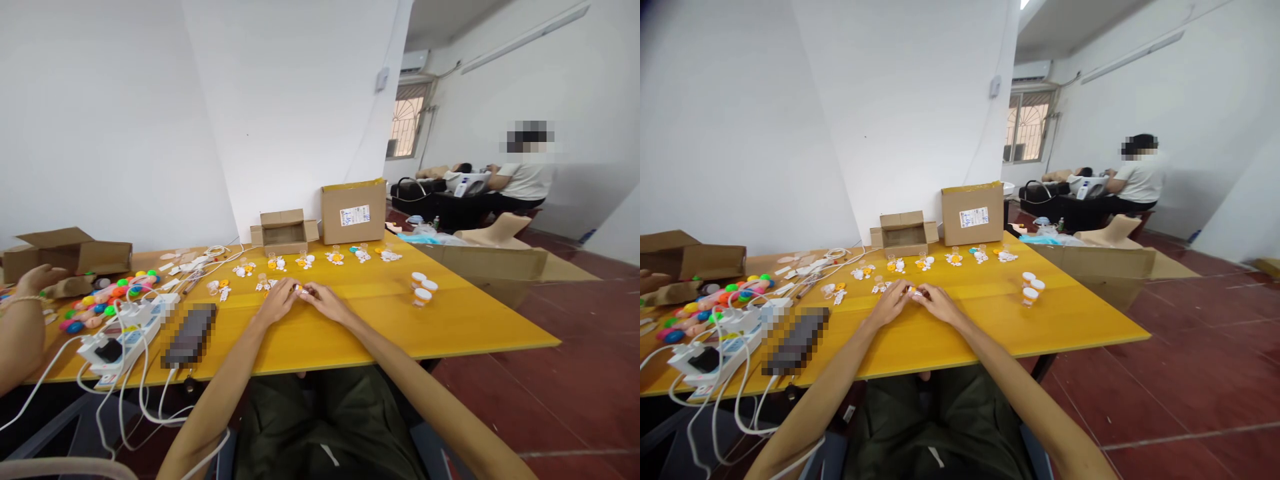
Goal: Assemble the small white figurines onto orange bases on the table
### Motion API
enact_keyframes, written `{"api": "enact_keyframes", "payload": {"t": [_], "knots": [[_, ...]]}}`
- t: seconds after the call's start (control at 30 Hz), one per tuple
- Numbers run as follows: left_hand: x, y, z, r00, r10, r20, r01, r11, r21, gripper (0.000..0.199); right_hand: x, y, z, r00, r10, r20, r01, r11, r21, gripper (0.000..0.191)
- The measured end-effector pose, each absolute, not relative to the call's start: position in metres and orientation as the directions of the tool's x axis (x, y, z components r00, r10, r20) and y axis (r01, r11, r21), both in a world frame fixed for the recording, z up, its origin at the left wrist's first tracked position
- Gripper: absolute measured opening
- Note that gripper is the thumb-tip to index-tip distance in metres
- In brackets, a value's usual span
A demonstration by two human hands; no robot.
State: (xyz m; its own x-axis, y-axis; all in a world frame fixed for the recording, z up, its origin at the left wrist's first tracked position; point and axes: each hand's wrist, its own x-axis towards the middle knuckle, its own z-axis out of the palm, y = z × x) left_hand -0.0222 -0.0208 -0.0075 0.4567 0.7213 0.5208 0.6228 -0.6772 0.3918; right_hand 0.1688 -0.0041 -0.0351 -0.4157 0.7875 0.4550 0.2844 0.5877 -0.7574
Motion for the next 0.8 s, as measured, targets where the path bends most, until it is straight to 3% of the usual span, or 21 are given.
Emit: {"api": "enact_keyframes", "payload": {"t": [0.8], "knots": [[-0.0223,-0.0206,-0.0084,0.448,0.741,0.500,0.616,-0.661,0.429,0.031,0.1704,0.0015,-0.0392,-0.404,0.810,0.425,0.248,0.544,-0.801,0.026]]}}
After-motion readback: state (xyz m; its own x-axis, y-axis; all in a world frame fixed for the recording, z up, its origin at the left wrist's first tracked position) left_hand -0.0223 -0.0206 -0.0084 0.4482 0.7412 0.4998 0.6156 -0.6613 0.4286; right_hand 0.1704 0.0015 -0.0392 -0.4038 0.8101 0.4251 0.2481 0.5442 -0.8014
